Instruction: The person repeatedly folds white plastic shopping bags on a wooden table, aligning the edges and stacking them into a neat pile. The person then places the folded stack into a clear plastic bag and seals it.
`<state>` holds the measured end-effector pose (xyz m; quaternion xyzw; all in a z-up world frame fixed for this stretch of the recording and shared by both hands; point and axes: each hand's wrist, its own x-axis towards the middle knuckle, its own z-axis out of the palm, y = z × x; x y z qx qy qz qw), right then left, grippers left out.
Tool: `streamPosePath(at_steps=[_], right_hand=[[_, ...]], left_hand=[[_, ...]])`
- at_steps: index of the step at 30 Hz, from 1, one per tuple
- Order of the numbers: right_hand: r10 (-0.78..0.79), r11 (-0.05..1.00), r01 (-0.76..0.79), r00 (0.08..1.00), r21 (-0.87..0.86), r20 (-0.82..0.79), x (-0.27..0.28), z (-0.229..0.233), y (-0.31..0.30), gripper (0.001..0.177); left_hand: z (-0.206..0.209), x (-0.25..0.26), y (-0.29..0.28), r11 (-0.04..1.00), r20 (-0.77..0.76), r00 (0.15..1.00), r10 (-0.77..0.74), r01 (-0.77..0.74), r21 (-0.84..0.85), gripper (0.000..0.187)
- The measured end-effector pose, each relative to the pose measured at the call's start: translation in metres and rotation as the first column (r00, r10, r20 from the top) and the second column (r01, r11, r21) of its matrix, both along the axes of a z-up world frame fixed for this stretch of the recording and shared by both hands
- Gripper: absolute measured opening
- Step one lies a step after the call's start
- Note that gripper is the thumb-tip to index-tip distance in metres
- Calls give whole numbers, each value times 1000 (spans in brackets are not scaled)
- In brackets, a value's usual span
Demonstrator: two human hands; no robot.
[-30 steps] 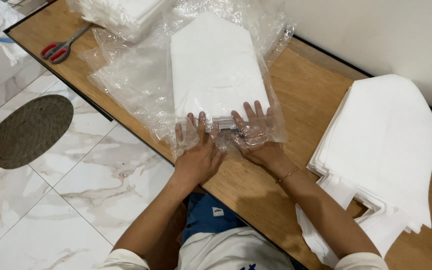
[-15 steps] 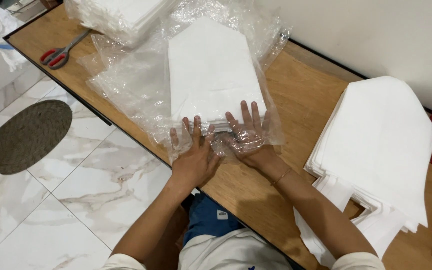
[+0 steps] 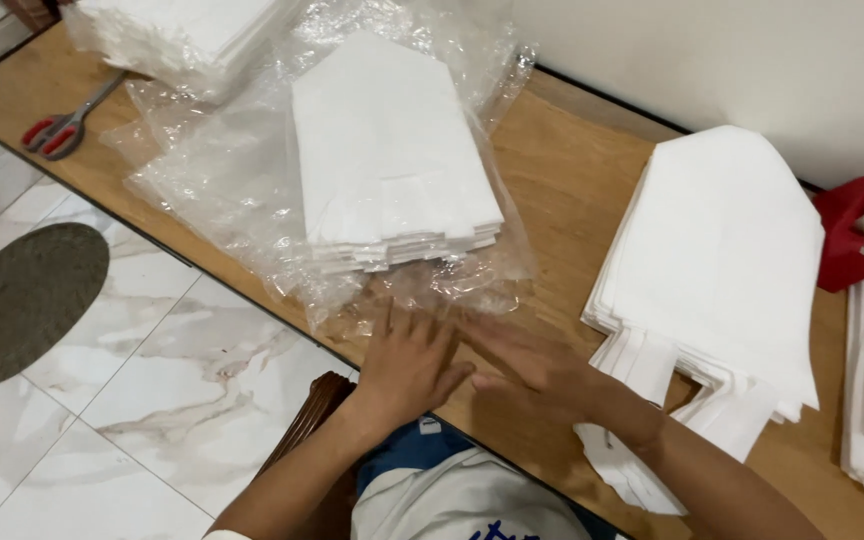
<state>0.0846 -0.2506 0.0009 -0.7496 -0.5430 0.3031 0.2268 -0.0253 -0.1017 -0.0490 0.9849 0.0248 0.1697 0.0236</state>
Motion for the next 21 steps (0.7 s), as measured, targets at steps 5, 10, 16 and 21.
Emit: streamPosePath(at_steps=[5, 10, 16, 21], right_hand=[[-404, 859, 382, 915, 340, -6, 23, -1, -92, 39], [-872, 371, 753, 483, 543, -75, 60, -22, -172, 21], [-914, 331, 567, 391, 754, 107, 87, -72, -230, 16], [-849, 505, 632, 486, 588, 207, 75, -65, -225, 29]], left_hand=[[-7, 22, -32, 728, 95, 850, -517, 496, -473, 49], [19, 80, -76, 527, 312, 687, -656, 713, -462, 44], [13, 161, -107, 625, 44, 723, -690, 625, -467, 57], [2, 164, -101, 739, -304, 688, -659, 518, -432, 65]])
